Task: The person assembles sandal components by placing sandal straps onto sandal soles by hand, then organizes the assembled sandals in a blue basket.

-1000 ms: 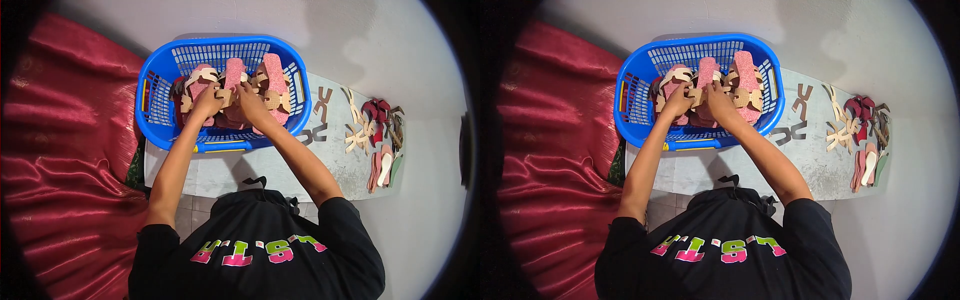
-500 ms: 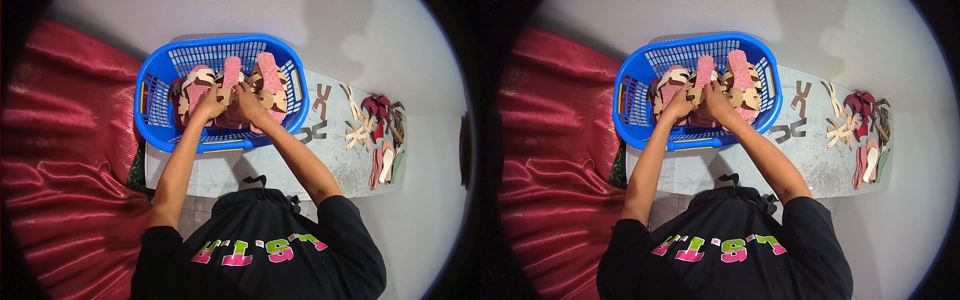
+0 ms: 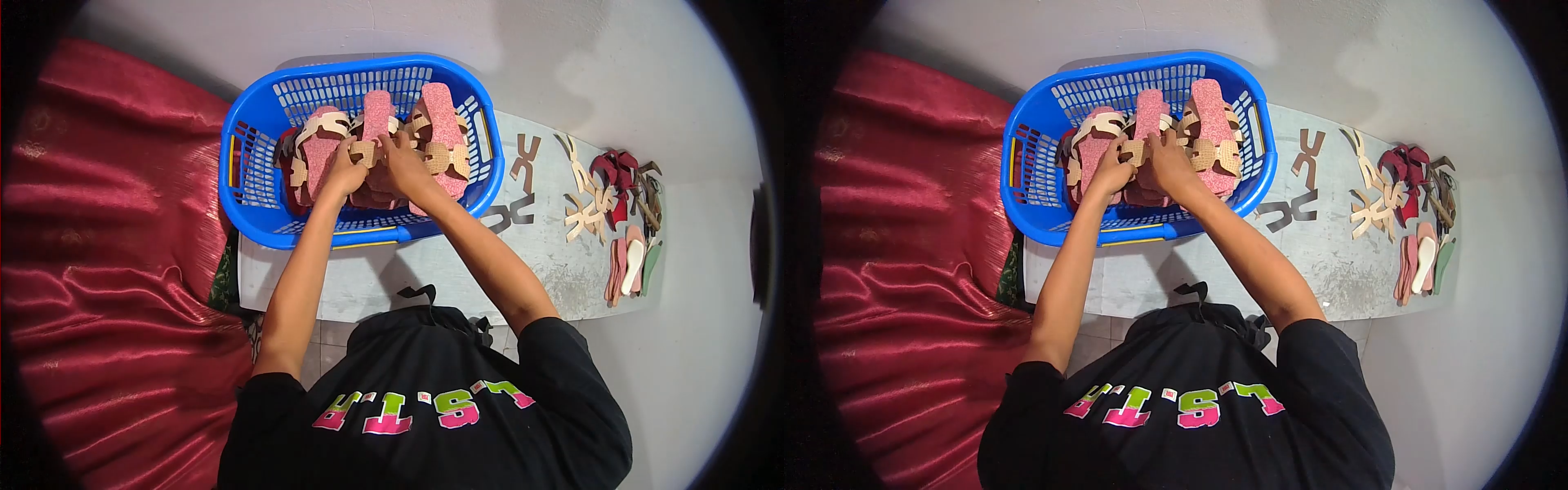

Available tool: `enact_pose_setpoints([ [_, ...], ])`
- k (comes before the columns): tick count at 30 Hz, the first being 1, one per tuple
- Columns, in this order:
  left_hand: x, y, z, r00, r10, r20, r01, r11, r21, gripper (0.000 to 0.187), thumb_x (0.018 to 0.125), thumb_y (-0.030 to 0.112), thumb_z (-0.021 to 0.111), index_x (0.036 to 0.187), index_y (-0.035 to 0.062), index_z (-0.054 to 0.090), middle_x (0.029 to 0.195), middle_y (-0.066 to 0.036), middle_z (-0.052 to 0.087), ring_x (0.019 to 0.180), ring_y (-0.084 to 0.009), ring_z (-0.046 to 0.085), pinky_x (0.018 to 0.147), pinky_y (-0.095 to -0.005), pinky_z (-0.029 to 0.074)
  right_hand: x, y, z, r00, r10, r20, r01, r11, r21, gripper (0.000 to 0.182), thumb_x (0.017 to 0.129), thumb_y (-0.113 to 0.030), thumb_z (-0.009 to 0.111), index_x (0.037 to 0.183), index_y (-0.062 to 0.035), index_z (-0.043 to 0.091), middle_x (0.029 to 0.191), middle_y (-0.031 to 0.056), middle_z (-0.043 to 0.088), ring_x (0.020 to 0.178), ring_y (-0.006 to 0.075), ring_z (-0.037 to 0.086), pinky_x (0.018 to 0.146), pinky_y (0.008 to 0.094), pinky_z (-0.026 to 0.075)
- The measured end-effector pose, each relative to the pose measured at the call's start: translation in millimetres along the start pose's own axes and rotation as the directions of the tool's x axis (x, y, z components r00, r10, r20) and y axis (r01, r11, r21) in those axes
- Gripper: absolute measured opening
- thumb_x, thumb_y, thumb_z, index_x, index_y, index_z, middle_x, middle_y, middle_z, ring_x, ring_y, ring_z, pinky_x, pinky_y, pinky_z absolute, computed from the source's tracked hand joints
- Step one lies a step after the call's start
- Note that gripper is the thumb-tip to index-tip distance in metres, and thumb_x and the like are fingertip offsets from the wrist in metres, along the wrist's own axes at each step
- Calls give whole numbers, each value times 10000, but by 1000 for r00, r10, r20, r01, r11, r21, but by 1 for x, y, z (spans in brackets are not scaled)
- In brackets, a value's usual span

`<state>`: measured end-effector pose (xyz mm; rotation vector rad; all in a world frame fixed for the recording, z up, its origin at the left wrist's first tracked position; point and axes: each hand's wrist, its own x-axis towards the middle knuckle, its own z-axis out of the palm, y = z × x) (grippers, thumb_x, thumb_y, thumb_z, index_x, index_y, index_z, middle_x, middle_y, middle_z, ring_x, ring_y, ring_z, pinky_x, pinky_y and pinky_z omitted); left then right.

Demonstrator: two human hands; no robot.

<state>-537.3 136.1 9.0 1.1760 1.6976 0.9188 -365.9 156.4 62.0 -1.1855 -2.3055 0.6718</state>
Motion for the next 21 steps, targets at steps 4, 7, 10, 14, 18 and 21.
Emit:
enact_pose_setpoints([
  [4,-21,40,-8,987,-139,78,156,949,-276,783,710,-71,553,1452,69,346,1232,-210,542,1015,-280,597,798,-349,508,1,-5,-3,1000,28,-14,-28,1000,-3,551,757,-13,655,1270,25,457,1189,331,433,959,525,581,817,510,516],
  [7,-21,42,-6,982,-169,85,188,922,-337,788,708,-86,544,1451,76,340,1184,-177,548,915,-212,594,697,-308,502,1,-11,-9,995,92,38,-92,996,6,658,689,-84,760,1269,1,461,1196,315,429,983,521,579,833,512,521],
  [10,-21,41,-1,977,-207,51,211,910,-357,759,719,-69,528,1442,80,352,1162,-171,553,916,-214,593,705,-308,501,2,-12,-11,989,131,68,-129,991,-31,728,636,-121,813,1265,-12,462,1214,302,420,991,525,577,839,514,525],
  [14,-18,32,6,983,-181,10,175,934,-313,782,748,-66,532,1485,74,310,1092,-140,589,815,-166,587,624,-284,476,2,-12,-9,990,125,67,-125,992,-7,650,691,-79,752,1265,-9,457,1221,320,389,974,547,570,835,526,520],
  [18,-19,38,6,975,-223,-4,209,919,-334,751,778,-37,509,1493,72,308,1117,-126,582,863,-173,569,672,-327,479,5,2,2,989,112,92,-110,994,-24,701,743,7,647,1397,-17,397,1292,402,302,1075,569,523,908,501,502],
  [21,-15,25,10,984,-169,-58,141,933,-332,730,796,-29,490,1497,66,306,1232,-151,558,1034,-229,573,835,-367,488,-1,0,4,999,16,28,-14,998,-66,664,756,93,556,1392,19,381,1258,419,314,1032,570,539,899,498,504],
])
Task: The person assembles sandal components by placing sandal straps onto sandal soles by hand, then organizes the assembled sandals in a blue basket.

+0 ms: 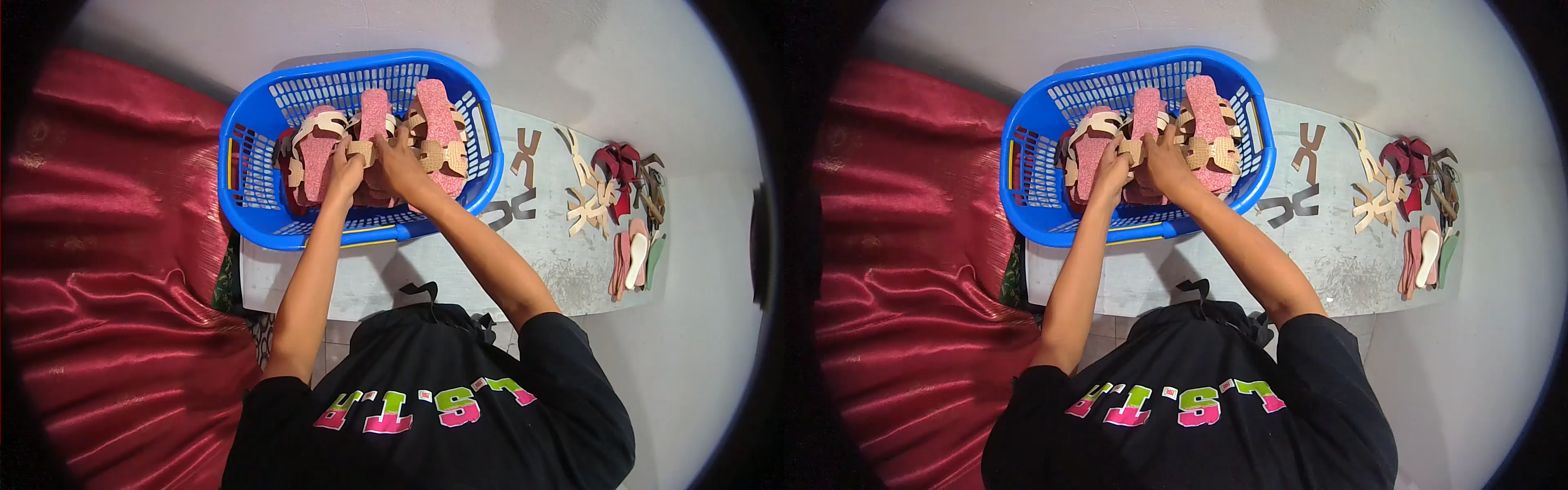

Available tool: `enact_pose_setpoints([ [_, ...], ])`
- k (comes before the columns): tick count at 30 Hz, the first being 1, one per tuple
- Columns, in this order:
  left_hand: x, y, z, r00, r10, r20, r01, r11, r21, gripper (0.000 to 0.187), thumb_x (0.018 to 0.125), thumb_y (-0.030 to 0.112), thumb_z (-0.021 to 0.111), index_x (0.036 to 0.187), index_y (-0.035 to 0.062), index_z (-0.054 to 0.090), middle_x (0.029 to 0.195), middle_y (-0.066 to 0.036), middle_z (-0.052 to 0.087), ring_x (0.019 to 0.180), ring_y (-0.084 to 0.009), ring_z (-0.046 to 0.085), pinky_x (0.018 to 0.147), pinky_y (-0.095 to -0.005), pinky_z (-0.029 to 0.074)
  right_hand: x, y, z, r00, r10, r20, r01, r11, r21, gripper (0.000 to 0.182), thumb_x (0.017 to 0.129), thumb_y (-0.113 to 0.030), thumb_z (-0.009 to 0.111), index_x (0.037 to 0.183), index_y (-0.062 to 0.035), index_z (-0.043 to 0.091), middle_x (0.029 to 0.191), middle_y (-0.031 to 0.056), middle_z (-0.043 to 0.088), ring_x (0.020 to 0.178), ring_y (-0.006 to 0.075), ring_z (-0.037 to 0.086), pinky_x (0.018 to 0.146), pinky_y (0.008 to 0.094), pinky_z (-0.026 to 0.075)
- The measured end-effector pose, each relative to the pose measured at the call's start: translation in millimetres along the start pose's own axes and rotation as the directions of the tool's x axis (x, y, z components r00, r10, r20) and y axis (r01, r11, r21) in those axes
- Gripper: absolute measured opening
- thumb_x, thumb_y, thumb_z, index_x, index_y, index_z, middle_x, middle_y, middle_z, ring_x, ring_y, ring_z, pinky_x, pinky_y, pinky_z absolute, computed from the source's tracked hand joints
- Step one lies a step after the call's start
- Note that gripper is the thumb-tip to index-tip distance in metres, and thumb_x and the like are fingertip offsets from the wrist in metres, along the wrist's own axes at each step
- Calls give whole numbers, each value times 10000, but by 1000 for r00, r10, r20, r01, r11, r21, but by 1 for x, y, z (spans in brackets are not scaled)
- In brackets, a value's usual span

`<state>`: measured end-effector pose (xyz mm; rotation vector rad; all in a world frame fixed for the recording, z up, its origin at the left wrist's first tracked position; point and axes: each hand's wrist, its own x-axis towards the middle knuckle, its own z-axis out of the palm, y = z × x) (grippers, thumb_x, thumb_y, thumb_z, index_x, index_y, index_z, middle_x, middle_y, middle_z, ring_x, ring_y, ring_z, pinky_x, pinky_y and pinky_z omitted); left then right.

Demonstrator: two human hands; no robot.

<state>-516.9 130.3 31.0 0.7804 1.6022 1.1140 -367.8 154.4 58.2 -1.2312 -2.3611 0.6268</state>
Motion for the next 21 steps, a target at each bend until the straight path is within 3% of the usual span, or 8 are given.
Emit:
enact_pose_setpoints([
  [1,-3,0,1,1000,0,0,0,1000,1,730,796,-29,490,1497,66,306,1232,-151,558,1034,-229,573,835,-367,488,-1,-2,0,1000,0,0,0,1000,0,664,756,93,556,1392,19,381,1258,419,314,1032,570,539,899,498,504],
  [3,-13,0,5,980,193,-38,-185,970,159,718,818,-25,491,1502,66,294,1376,-199,474,1224,-299,507,1016,-385,417,-2,-8,-4,999,-45,-4,44,997,-61,676,751,83,567,1393,37,360,1260,406,337,1004,553,558,861,488,522],
  [7,-23,10,6,989,143,-39,-129,959,252,678,857,6,510,1497,70,298,1464,-239,373,1358,-343,385,1133,-398,293,-4,-19,-16,994,38,100,-29,996,-89,668,758,60,571,1388,44,351,1224,380,403,989,514,578,802,461,542],
  [9,-27,11,7,978,189,-88,-119,852,510,659,881,40,537,1495,79,300,1456,-253,357,1356,-374,347,1126,-429,302,-4,-20,-12,1000,-2,-9,1,979,-205,561,757,1,628,1278,52,426,1131,287,475,851,407,641,673,428,557],
  [13,-40,14,12,968,224,-111,-143,861,487,655,882,61,555,1488,87,307,1413,-271,372,1335,-406,320,1129,-451,286,-5,-21,-13,997,-51,-51,33,949,-314,521,760,-49,655,1233,57,462,1090,256,510,911,384,629,696,415,565],
  [15,-50,16,15,937,321,-134,-240,876,419,652,868,62,564,1473,90,323,1376,-285,377,1299,-416,329,1122,-460,285,-4,-17,-13,968,-246,-56,190,857,-479,437,757,-71,667,1147,51,514,1059,242,526,975,384,590,705,393,569],
  [18,-63,20,16,915,387,-116,-296,838,459,600,844,57,585,1406,58,376,1333,-290,414,1277,-418,354,1112,-461,285,-4,-16,-10,992,-118,-53,85,904,-419,406,746,-79,674,1108,52,546,1063,235,533,1006,387,554,738,387,557],
  [21,-72,26,14,924,368,-107,-302,871,386,547,819,36,598,1333,31,410,1295,-257,459,1265,-399,386,1090,-470,300,-6,-17,-16,991,-108,-76,67,910,-410,417,732,-89,687,1100,47,548,1069,235,533,975,382,562,773,383,540],
])
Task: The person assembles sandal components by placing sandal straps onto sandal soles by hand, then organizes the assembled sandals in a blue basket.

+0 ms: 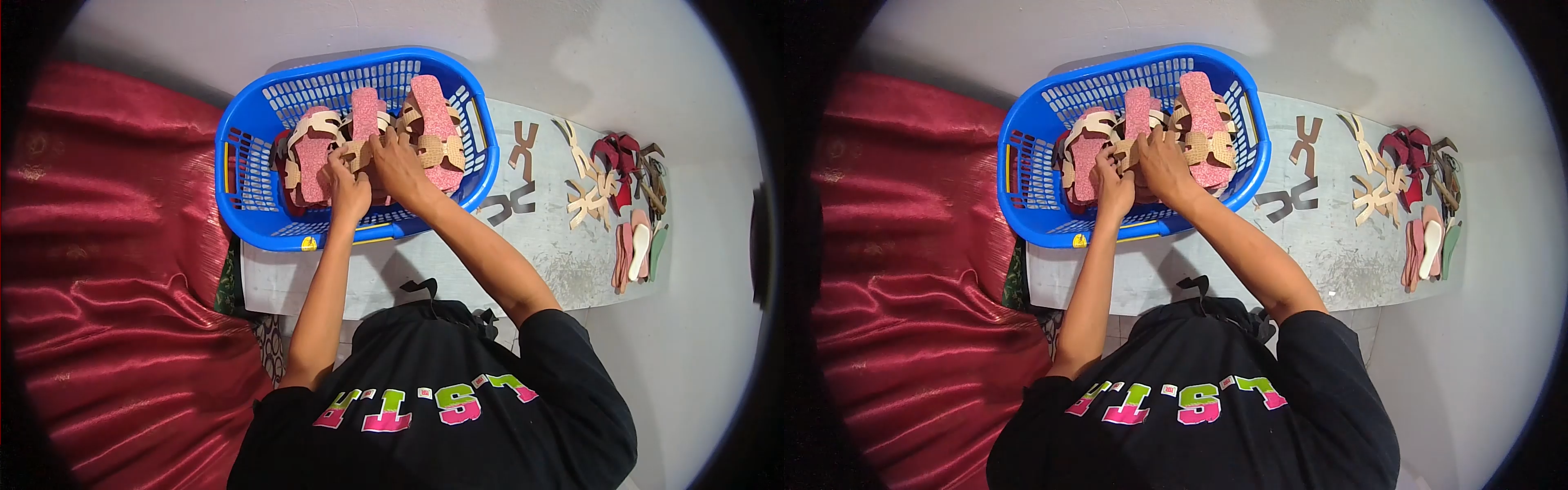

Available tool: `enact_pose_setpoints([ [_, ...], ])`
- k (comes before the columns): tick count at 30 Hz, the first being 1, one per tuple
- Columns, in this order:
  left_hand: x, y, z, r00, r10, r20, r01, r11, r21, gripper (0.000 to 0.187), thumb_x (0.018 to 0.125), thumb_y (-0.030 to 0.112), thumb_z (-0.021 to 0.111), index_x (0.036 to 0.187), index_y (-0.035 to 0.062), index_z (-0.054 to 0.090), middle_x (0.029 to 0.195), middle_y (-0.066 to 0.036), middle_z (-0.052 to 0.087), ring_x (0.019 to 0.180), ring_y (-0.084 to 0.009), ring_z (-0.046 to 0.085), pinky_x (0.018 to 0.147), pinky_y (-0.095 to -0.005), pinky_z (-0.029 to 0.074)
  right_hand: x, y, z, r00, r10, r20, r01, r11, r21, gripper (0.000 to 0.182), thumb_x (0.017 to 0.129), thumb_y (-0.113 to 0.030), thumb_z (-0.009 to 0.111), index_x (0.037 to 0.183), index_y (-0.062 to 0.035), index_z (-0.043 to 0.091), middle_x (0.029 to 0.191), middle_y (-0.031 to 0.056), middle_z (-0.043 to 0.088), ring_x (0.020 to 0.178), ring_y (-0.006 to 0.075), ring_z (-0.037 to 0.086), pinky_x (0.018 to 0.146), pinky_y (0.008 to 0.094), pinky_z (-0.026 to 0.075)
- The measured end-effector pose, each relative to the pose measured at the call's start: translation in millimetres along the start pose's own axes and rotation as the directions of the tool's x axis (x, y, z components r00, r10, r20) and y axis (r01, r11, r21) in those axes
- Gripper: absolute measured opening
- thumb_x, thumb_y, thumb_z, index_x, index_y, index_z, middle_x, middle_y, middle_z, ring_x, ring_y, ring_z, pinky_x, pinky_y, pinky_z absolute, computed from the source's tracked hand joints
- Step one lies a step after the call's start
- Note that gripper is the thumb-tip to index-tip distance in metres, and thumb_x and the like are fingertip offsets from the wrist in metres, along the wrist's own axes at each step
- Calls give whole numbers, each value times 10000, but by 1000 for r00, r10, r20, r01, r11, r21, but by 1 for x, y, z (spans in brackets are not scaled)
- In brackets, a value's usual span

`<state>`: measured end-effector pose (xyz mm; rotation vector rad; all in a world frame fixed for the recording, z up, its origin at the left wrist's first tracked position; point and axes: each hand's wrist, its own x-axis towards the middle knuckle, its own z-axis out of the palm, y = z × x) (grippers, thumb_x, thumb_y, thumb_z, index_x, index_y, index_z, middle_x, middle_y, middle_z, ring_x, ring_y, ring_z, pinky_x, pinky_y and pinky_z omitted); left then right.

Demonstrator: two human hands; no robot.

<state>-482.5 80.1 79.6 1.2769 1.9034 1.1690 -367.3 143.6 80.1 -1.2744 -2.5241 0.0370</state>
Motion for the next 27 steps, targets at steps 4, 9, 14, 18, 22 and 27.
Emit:
enact_pose_setpoints([
  [4,-13,4,-5,998,66,1,-66,991,-119,518,802,12,599,1289,23,425,1253,-226,491,1245,-384,422,1076,-475,304,3,2,-9,982,-188,7,186,970,-159,429,726,-94,692,1106,40,548,1079,225,537,962,371,565,780,383,527],
  [9,-31,9,-5,972,236,-12,-234,967,101,527,801,-23,579,1301,29,421,1274,-206,460,1243,-379,437,1072,-461,335,-4,-6,-27,998,24,65,-35,985,168,536,713,-121,704,1200,12,524,1220,215,518,1058,389,524,804,487,488],
  [14,-54,17,-12,937,329,-119,-325,944,49,468,804,-23,586,1258,24,481,1298,-196,444,1263,-371,433,1081,-454,340,-34,-12,-52,990,-23,-136,55,970,238,507,705,-80,680,1195,-45,555,1233,161,540,1078,345,525,847,459,436],
  [18,-89,37,-14,919,350,-180,-344,937,69,362,812,16,616,1170,17,562,1279,-195,483,1238,-356,457,1069,-434,351,-82,-9,-71,965,58,-254,24,951,307,465,704,-46,652,1161,-103,593,1188,78,578,1054,285,535,859,407,370],
  [22,-131,56,4,899,372,-230,-388,921,-25,222,816,9,608,1038,-3,612,1179,-188,539,1130,-343,534,1012,-435,400,-136,8,-81,935,199,-294,-84,929,362,403,704,-41,658,1099,-110,621,1134,58,600,1034,269,540,831,397,361],
  [27,-181,67,55,953,302,-40,-304,940,-157,255,788,-40,589,1028,36,626,1110,-130,574,992,-266,583,783,-326,497,-209,51,-82,896,364,-252,-304,920,249,350,777,-225,714,1090,-92,631,1162,65,571,1069,268,515,862,428,335],
])
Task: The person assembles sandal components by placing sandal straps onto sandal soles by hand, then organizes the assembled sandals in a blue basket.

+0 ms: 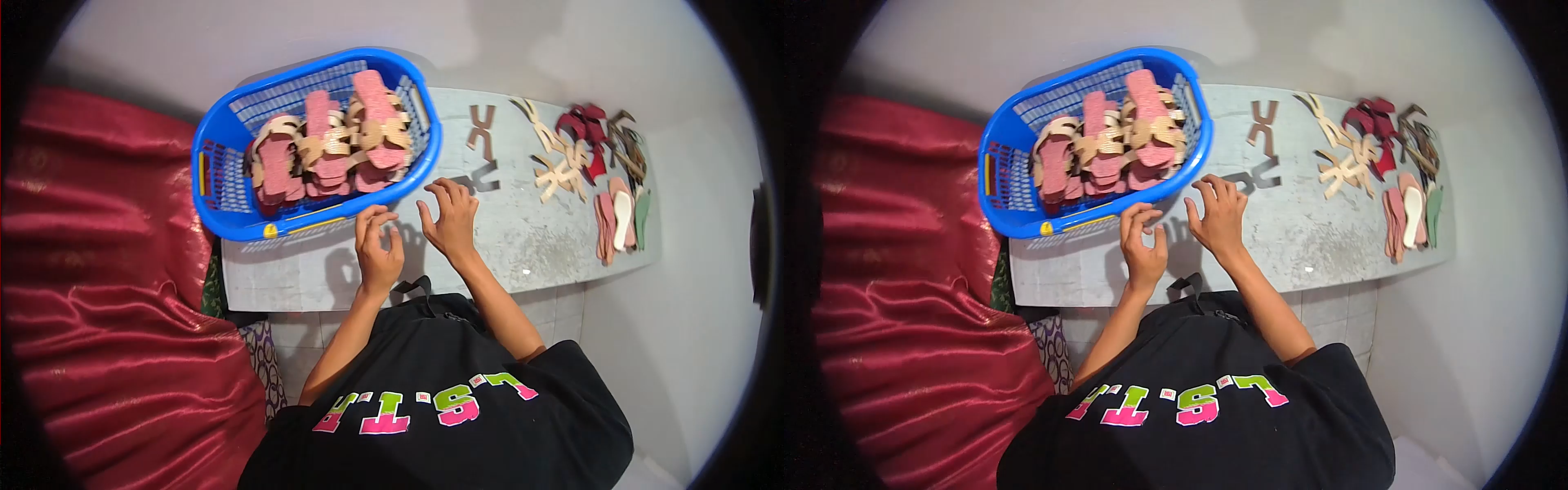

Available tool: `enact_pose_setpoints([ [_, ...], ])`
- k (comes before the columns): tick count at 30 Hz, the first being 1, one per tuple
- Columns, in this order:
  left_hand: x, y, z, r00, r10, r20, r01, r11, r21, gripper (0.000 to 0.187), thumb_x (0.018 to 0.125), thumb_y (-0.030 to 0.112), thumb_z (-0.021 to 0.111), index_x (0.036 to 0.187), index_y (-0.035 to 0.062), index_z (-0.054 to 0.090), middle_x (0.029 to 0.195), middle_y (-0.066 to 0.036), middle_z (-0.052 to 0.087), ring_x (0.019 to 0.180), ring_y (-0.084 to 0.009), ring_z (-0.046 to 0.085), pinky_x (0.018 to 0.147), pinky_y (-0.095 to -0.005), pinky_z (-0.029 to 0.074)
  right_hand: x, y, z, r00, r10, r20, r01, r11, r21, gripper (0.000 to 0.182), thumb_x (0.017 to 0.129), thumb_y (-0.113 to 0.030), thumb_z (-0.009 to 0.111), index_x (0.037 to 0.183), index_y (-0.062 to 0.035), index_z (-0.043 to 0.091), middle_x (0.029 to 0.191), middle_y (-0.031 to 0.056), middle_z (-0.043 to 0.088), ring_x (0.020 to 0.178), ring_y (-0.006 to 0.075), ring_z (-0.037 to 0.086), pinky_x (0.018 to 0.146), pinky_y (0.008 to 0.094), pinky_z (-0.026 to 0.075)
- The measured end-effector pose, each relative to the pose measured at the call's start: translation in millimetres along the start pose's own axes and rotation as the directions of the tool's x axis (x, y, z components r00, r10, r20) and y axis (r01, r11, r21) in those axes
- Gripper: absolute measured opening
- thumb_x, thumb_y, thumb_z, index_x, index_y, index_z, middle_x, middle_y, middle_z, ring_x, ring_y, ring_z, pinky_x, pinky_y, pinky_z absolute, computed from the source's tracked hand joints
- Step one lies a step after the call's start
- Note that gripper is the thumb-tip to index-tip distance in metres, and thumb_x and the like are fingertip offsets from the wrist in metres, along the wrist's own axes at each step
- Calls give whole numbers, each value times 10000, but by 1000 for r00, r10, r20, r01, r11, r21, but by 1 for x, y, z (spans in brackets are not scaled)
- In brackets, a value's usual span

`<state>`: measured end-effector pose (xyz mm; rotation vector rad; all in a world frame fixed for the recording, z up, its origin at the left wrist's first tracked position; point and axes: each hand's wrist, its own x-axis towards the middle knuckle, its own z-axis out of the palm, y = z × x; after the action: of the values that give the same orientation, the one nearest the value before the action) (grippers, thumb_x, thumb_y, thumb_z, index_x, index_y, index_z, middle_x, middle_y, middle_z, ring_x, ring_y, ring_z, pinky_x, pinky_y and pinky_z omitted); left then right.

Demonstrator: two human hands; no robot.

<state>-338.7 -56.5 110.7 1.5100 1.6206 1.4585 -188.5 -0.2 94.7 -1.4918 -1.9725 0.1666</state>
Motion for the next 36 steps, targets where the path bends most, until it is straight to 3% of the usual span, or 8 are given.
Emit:
enact_pose_setpoints([
  [3,-24,-7,48,976,-72,203,75,997,-7,312,775,-34,602,1076,51,600,1173,-132,535,1051,-283,561,776,-333,501,-33,44,-18,989,148,26,-144,983,-111,369,781,-231,705,1112,-86,629,1206,87,542,1111,276,493,886,432,332],
  [6,-42,-19,105,894,-49,446,-64,970,236,488,753,25,673,1216,69,525,1349,-182,400,1201,-375,457,934,-456,467,-69,102,-33,956,273,106,-251,951,-180,452,759,-224,707,1176,-77,611,1306,134,486,1194,305,457,953,466,337],
  [10,-65,-30,188,799,-143,583,-41,956,290,609,743,95,719,1303,71,482,1431,-188,331,1258,-413,383,1045,-485,380,-104,185,-53,894,399,202,-346,903,-254,537,723,-188,709,1232,-74,585,1389,169,426,1240,360,432,972,528,379],
  [17,-109,-19,319,796,-218,564,-92,878,469,686,738,161,744,1358,84,460,1480,-199,289,1338,-412,303,1084,-534,317,-134,326,-113,779,559,285,-416,800,-432,611,713,-146,719,1297,-113,541,1461,154,366,1262,390,414,937,536,434],
  [19,-123,-17,342,814,-332,476,1,821,571,708,723,187,757,1359,88,462,1496,-208,273,1360,-414,279,1095,-549,281,-141,358,-126,740,595,314,-443,782,-438,636,727,-154,720,1329,-124,517,1478,149,353,1273,387,407,938,536,435],
  [21,-136,-18,357,822,-333,461,-45,771,635,723,711,193,764,1359,88,461,1504,-212,265,1368,-414,269,1098,-542,274,-152,384,-134,727,553,407,-366,813,-452,685,766,-205,732,1392,-154,458,1506,151,323,1297,387,387,941,538,434],
  [34,-125,3,380,787,-456,417,5,680,734,756,640,151,768,1325,66,461,1477,-265,258,1364,-433,249,1104,-535,268,-150,402,-159,675,492,550,-321,867,-382,700,788,-274,741,1409,-194,427,1503,153,323,1305,372,383,893,518,497],
  [36,-125,9,384,771,-473,427,5,675,738,748,642,138,759,1325,64,461,1475,-271,252,1367,-438,242,1110,-548,253,-161,408,-158,749,420,513,-292,903,-314,656,775,-203,726,1375,-137,470,1488,172,340,1301,367,390,947,478,485],
])
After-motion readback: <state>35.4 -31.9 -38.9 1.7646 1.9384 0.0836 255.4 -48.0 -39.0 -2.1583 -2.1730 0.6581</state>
